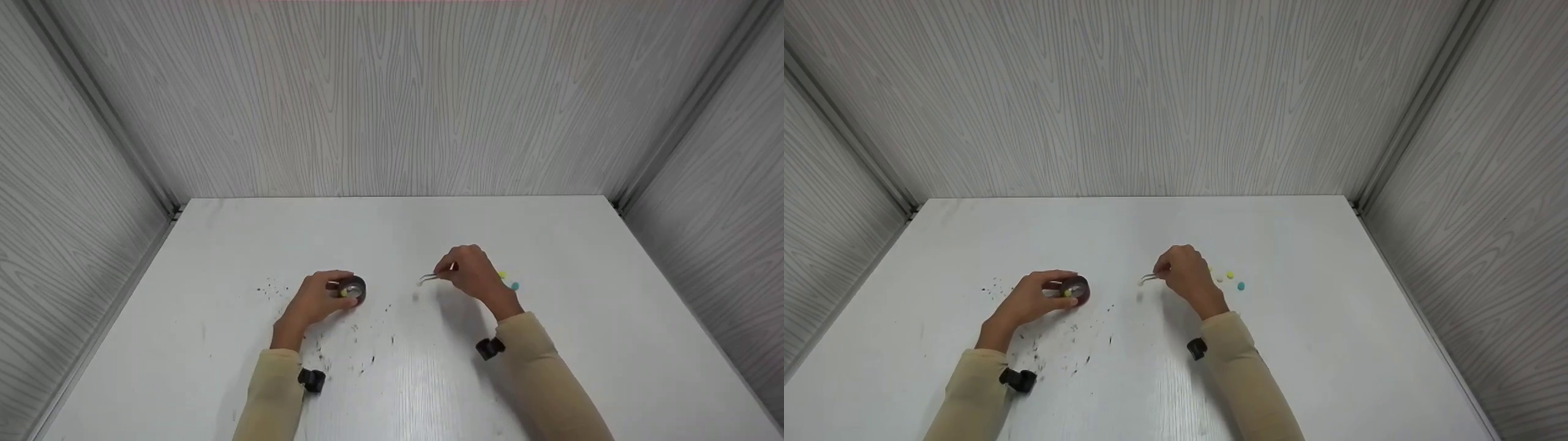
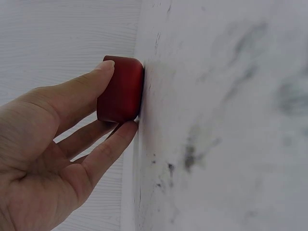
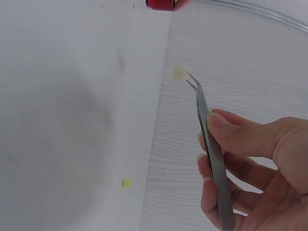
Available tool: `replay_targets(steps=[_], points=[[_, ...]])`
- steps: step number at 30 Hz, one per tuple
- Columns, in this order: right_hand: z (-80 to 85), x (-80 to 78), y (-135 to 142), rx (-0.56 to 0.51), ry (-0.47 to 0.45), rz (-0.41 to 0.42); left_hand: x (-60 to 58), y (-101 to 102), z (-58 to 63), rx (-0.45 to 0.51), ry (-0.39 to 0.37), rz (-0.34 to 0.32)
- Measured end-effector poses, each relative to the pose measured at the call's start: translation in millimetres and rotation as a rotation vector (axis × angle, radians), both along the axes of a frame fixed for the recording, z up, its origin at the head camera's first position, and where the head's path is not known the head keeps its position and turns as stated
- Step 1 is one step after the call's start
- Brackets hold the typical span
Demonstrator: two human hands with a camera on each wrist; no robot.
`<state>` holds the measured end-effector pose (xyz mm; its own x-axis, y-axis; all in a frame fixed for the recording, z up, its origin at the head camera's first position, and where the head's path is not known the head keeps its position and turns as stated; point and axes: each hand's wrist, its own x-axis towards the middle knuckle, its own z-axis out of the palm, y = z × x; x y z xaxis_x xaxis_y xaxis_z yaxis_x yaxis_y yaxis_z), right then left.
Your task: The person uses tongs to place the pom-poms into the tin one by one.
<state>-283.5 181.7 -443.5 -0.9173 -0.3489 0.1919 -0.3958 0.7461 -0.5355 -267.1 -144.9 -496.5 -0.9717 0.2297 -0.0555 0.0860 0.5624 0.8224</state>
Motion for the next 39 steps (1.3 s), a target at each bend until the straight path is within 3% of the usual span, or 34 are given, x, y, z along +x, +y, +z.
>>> replay_targets(steps=[10,39], points=[[-1.0,-0.5,-26,0.006,-0.032,-0.012,-0.1,0,-0.5,0.006,0.011,-0.007],[-6.4,-0.8,-78,0.002,0.066,0.099,0.8,3,2.0,-0.015,0.013,0.016]])
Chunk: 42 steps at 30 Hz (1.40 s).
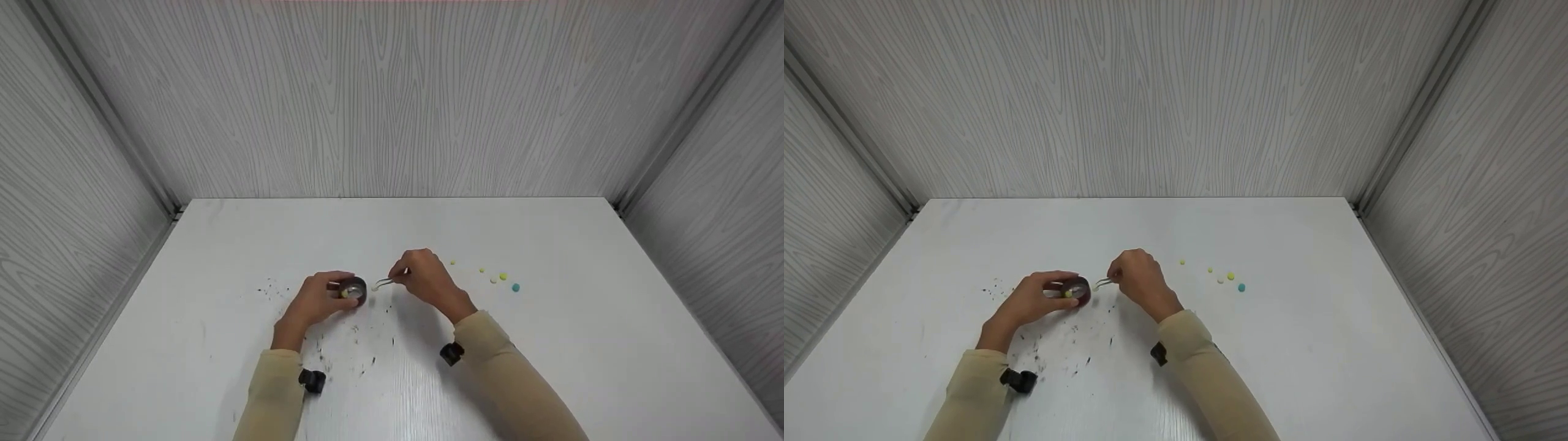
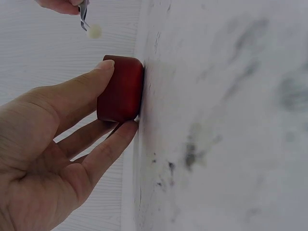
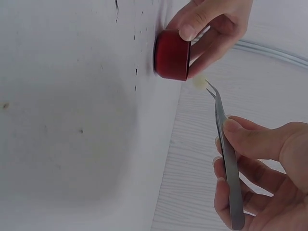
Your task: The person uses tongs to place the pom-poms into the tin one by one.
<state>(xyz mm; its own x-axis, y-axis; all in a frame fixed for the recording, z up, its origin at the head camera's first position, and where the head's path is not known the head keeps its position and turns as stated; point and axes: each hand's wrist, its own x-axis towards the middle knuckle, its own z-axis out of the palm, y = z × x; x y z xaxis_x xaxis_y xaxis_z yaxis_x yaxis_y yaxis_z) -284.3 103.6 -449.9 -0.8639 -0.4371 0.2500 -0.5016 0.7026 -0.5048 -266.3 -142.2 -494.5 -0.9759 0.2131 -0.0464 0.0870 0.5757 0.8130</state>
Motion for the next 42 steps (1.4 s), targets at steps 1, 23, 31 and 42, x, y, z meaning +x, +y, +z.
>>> replay_targets(steps=[1,23,31,42], points=[[0.0,-0.1,-2,-0.002,0.003,0.006,0.0,0,-0.1,0.001,0.004,-0.001],[-10.5,-8.7,-28,0.009,0.079,0.036,-1.0,0,-2.8,0.011,0.005,-0.005],[-14.2,-9.8,-31,0.041,0.087,0.012,-1.9,-1,-3.4,0.009,0.014,-0.012],[-17.0,-10.4,-29,0.02,0.096,0.029,-1.5,-2,-0.9,0.022,0.009,-0.016]])
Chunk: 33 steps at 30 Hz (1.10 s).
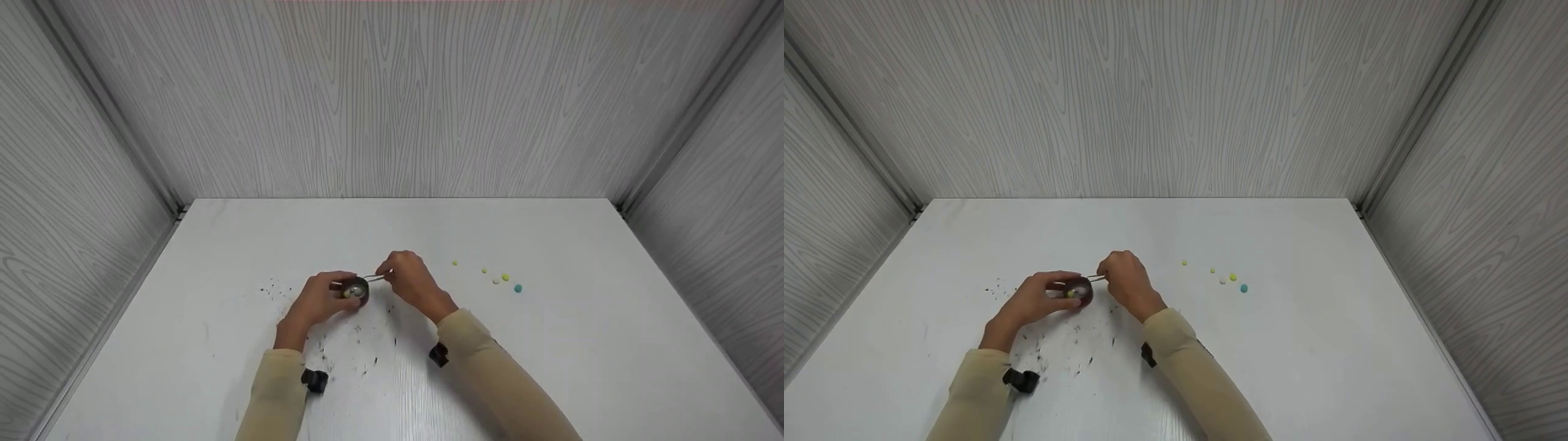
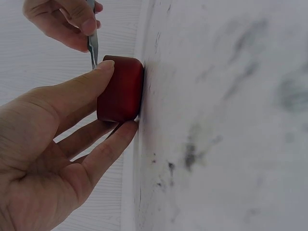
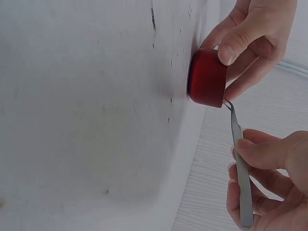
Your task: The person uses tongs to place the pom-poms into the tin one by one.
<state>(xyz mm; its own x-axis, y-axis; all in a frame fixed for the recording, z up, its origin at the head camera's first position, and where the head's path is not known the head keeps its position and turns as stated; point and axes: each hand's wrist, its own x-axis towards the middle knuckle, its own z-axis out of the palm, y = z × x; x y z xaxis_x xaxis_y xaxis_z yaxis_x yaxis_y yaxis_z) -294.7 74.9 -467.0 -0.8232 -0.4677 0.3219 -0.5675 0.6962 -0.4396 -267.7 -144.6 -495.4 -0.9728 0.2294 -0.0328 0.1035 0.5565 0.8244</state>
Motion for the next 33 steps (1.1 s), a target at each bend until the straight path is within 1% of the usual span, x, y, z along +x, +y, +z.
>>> replay_targets(steps=[5,13,16,24,33], points=[[0.9,0.0,2,0.005,0.031,0.006,-0.8,1,0.2,0.005,0.004,0.001],[3.6,0.7,8,-0.003,0.019,-0.008,-0.5,0,-0.3,0.007,-0.005,0.005],[5.1,1.5,13,-0.014,-0.005,-0.014,-0.6,0,-0.5,0.002,-0.01,0.006],[8.7,4.0,32,-0.043,-0.045,-0.044,0.4,1,0.9,-0.004,-0.006,0.01],[13.7,9.6,59,-0.062,-0.059,-0.064,0.6,0,-1.2,0.002,0.0,0.009]])
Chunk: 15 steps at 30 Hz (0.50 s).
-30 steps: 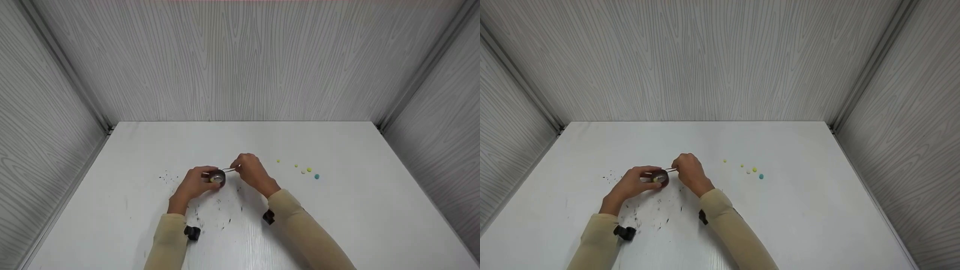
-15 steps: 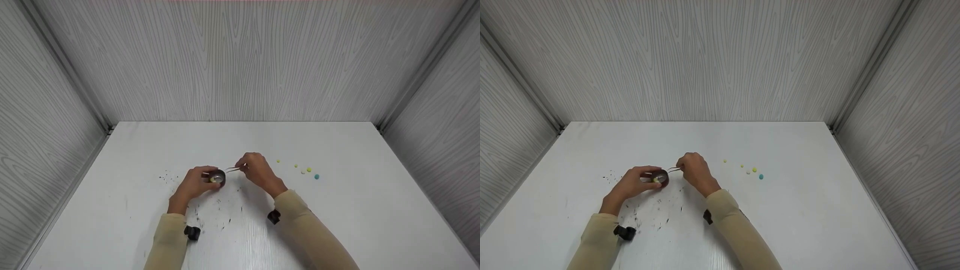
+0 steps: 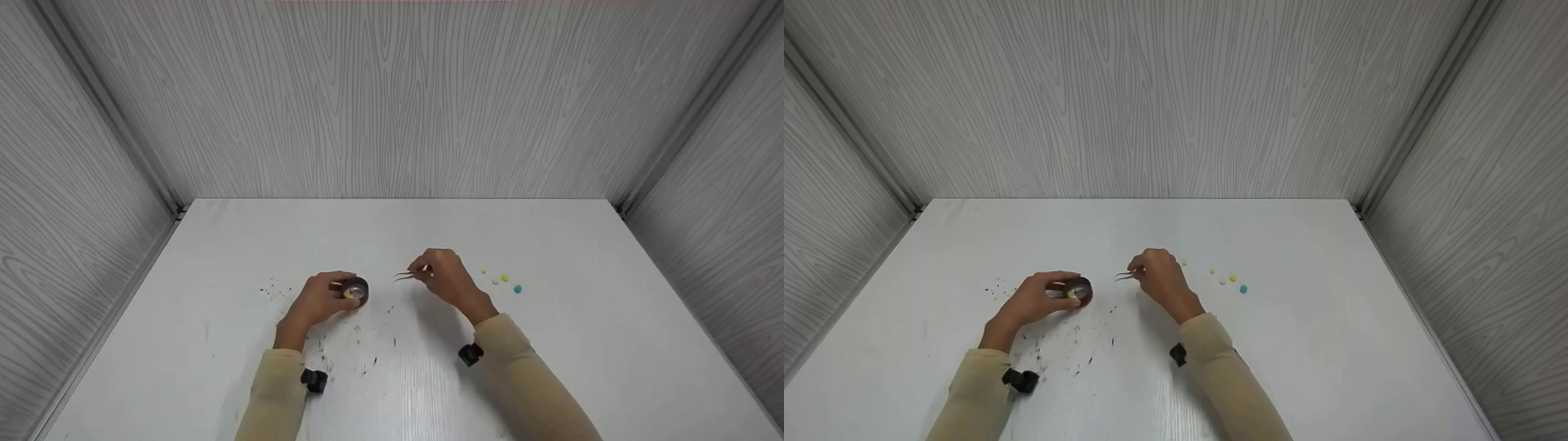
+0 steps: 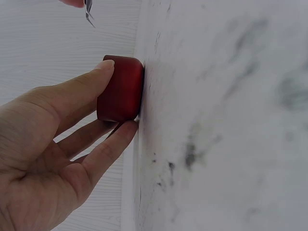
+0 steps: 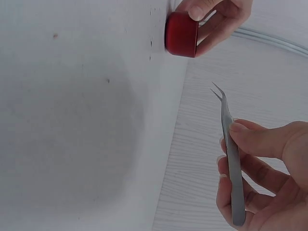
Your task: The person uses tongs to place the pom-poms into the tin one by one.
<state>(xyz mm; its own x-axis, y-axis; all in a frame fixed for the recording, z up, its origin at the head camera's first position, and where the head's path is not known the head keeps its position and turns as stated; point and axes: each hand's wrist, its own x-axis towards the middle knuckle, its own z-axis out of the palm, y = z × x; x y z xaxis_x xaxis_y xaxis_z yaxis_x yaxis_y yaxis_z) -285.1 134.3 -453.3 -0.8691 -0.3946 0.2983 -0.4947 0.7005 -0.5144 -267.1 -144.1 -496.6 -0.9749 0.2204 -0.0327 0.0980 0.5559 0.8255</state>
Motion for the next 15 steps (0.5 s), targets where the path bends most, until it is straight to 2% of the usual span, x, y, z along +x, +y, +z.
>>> replay_targets(steps=[15], points=[[-1.4,7.9,54,-0.068,-0.005,-0.032,0.5,0,0.9,-0.002,-0.012,-0.003]])
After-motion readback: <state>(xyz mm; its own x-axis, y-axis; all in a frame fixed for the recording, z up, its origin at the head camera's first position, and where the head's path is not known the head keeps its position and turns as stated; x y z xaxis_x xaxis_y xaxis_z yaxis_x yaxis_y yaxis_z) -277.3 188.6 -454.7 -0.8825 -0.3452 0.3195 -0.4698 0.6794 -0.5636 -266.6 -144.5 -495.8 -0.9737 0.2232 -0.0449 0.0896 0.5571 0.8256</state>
